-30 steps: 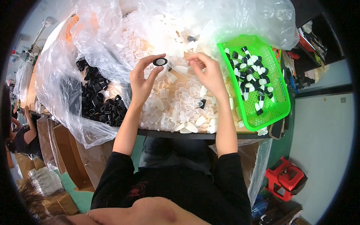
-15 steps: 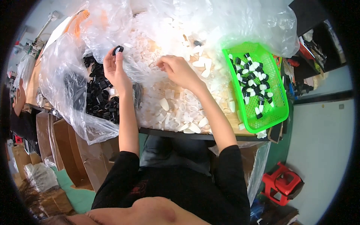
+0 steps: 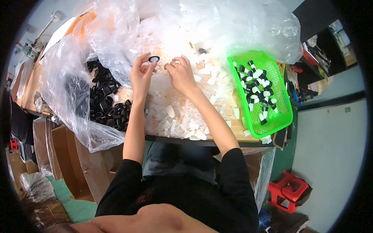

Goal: The recorder is manually assembling small black plastic rings onto white plastic caps and placing the finished items into a green basket.

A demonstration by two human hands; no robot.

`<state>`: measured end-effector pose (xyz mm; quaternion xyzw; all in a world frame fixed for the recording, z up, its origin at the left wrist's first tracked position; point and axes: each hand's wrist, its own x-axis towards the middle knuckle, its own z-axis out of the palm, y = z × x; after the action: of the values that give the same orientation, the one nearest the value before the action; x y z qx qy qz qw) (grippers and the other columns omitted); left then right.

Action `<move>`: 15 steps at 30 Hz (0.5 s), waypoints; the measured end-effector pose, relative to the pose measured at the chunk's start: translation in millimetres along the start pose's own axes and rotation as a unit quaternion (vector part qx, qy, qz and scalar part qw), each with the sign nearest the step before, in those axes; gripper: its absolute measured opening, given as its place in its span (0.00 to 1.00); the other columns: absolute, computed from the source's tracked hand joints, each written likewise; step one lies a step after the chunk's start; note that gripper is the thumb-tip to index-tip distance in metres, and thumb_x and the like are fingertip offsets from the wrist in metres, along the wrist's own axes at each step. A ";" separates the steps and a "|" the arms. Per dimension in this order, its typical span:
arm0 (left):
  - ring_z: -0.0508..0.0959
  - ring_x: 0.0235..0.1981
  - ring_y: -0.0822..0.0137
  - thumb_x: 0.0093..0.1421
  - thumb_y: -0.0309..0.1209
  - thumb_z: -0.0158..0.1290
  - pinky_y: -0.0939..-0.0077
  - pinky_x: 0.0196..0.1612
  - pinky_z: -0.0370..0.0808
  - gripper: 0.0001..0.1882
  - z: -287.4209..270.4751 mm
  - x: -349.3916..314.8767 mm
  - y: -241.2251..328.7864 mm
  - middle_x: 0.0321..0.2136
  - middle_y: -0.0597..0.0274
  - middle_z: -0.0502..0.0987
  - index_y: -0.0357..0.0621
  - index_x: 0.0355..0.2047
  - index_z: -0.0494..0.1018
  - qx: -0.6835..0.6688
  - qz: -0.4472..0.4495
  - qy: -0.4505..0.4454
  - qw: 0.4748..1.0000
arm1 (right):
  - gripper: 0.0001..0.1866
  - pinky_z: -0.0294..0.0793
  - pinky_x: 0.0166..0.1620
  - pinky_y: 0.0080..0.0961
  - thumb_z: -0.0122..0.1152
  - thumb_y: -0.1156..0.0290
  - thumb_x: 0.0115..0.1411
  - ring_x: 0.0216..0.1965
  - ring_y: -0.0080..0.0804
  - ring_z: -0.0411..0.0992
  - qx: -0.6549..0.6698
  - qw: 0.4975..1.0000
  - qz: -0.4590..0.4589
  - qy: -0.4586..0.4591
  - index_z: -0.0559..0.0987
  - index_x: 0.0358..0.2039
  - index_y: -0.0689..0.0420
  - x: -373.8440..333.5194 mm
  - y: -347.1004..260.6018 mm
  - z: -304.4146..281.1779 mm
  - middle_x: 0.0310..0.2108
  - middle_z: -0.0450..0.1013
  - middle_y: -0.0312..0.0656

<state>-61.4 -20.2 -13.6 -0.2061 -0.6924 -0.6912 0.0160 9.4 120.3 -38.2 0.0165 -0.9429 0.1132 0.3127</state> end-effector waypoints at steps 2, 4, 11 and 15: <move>0.80 0.27 0.75 0.55 0.23 0.61 0.82 0.31 0.74 0.16 -0.9 -0.9 -7.3 0.31 0.57 0.82 0.35 0.45 0.76 -0.016 -0.028 -0.045 0.998 | 0.06 0.73 0.46 0.33 0.62 0.79 0.50 0.42 0.37 0.74 0.038 0.992 0.010 0.117 0.80 0.31 0.56 -1.6 -5.0 -10.6 0.31 0.77 0.40; 0.81 0.32 0.74 0.55 0.21 0.60 0.83 0.34 0.75 0.15 2.1 -2.5 -5.7 0.31 0.57 0.82 0.34 0.44 0.76 -0.040 -0.064 -0.111 0.991 | 0.08 0.74 0.45 0.32 0.61 0.81 0.51 0.42 0.36 0.74 0.084 0.987 0.033 0.136 0.81 0.32 0.56 -3.5 -8.4 -26.5 0.32 0.77 0.39; 0.81 0.33 0.74 0.55 0.21 0.60 0.84 0.36 0.75 0.15 8.9 -8.3 0.4 0.30 0.56 0.82 0.34 0.44 0.77 -0.069 -0.097 -0.220 0.968 | 0.15 0.77 0.42 0.30 0.59 0.84 0.46 0.41 0.34 0.74 0.069 0.989 -0.067 0.110 0.79 0.36 0.56 -19.9 0.2 -46.2 0.33 0.77 0.37; 0.80 0.36 0.73 0.59 0.22 0.57 0.82 0.41 0.77 0.11 12.3 -10.1 4.8 0.33 0.57 0.81 0.32 0.43 0.77 -0.052 -0.105 -0.221 0.968 | 0.13 0.77 0.42 0.31 0.61 0.83 0.48 0.42 0.37 0.74 0.058 0.991 -0.069 0.101 0.79 0.36 0.57 -18.0 -4.3 -50.4 0.33 0.77 0.37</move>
<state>-47.4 -11.1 -12.6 -0.2807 -0.6597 -0.6613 -0.2206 53.9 126.7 -8.7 0.0885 -0.8948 0.1472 0.4122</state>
